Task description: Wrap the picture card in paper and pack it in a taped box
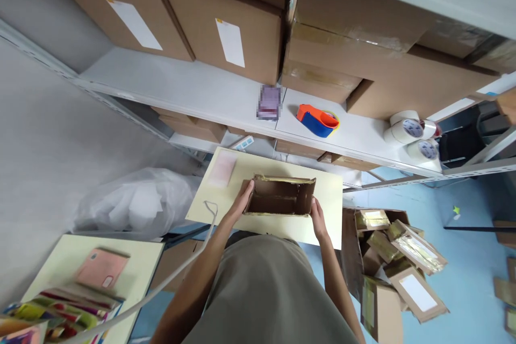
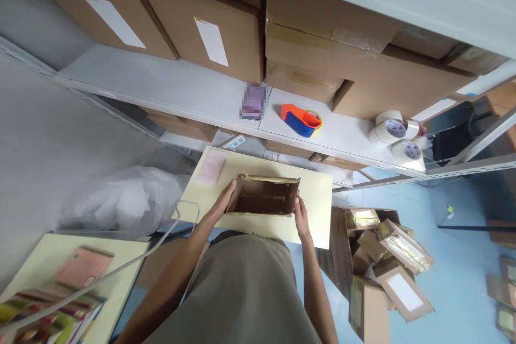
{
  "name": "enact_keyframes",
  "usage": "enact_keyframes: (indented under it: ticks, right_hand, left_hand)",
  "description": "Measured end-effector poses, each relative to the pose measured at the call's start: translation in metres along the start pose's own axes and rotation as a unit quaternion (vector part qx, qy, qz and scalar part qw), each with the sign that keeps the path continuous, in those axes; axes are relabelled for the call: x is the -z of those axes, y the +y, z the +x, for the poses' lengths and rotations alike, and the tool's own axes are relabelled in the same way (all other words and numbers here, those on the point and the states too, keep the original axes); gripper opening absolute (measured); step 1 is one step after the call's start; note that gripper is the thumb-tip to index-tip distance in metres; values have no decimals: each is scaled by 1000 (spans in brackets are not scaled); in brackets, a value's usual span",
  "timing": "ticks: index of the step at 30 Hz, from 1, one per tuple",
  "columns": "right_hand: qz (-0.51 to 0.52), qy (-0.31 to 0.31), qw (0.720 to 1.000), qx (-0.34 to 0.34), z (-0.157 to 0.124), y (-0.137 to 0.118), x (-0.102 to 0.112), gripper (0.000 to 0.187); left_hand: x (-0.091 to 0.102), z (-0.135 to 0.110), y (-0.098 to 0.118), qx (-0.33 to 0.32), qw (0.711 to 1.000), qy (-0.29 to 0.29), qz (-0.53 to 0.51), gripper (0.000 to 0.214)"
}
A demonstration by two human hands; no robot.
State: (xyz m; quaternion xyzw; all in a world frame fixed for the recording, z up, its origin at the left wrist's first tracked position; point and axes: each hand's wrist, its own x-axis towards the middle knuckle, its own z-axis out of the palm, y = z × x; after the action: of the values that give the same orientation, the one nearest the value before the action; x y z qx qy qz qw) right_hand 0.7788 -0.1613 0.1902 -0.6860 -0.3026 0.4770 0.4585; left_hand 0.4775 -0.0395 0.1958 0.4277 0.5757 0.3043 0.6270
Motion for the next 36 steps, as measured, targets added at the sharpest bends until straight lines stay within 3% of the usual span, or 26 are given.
enact_keyframes:
  ticks: [5, 10, 15, 21, 28, 32, 36]
  right_hand:
    - [-6, -13, 1000, 6, 4, -9, -9, 82]
    - [-35, -8, 998, 52, 6, -14, -14, 76]
    - [-64, -8, 996, 56, 8, -12, -12, 75]
    - [-98, -18, 994, 40, 16, -3, -4, 77]
    - [-137, 21, 990, 32, 30, 3, 3, 76]
    - [-135, 72, 984, 93, 43, -11, 4, 82]
    - [-199, 53, 959, 195, 63, -42, 0, 80]
  left_hand:
    - [2, 6, 25, 1, 993, -25, 116, 75]
    - [1, 28, 56, 72, 964, 21, 256, 81]
    - [-8, 44, 65, 74, 940, 50, 330, 83]
    - [-12, 48, 53, 20, 929, 62, 364, 80]
    - [-13, 41, 19, -106, 921, 29, 374, 81]
    - [-8, 37, 4, -119, 927, 30, 355, 79]
    - [-2, 32, -2, -132, 928, 22, 347, 77]
